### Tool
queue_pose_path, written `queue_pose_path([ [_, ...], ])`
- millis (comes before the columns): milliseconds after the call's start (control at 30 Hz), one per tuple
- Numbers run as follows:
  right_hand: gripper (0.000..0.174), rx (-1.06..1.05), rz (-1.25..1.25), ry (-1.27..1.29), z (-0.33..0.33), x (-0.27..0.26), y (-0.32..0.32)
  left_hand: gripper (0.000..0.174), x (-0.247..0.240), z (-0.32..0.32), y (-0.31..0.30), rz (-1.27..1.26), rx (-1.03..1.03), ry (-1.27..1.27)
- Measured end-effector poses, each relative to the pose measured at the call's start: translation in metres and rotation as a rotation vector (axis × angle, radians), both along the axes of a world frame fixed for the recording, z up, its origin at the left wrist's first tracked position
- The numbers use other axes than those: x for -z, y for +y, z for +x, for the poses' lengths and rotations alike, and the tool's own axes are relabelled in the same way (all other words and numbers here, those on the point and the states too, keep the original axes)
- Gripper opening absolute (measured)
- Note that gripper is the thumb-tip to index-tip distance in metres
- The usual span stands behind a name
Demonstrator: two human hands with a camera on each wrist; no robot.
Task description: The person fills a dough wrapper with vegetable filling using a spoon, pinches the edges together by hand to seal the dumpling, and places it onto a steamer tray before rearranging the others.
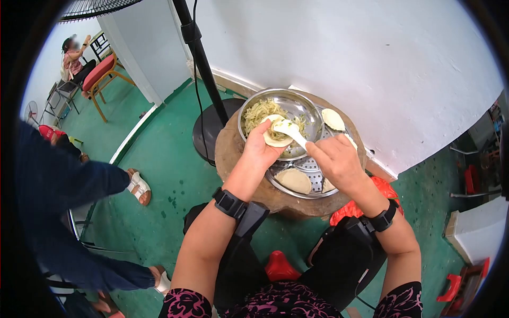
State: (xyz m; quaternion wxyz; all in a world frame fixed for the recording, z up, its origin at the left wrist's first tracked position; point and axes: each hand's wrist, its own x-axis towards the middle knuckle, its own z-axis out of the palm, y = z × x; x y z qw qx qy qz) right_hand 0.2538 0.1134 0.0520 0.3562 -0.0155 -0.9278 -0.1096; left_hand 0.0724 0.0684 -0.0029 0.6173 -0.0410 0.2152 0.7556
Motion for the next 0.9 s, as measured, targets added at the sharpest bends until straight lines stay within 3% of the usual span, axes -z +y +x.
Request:
queue_pose_path([
  [167, 0.026, 0.023, 0.008, 0.055, 0.002, -0.011, 0.008, 0.034, 0.000, -0.001, -0.002, 0.042, 0.024, -0.017],
  [567, 0.025, -0.021, 0.204, -0.139, 0.002, -0.029, 0.005, 0.032, 0.007, -0.003, -0.001, 0.080, 0.050, -0.008],
  [900, 0.021, -0.006, 0.156, -0.064, 0.008, -0.052, 0.004, 0.034, 0.002, -0.002, -0.005, 0.107, 0.109, -0.005],
])
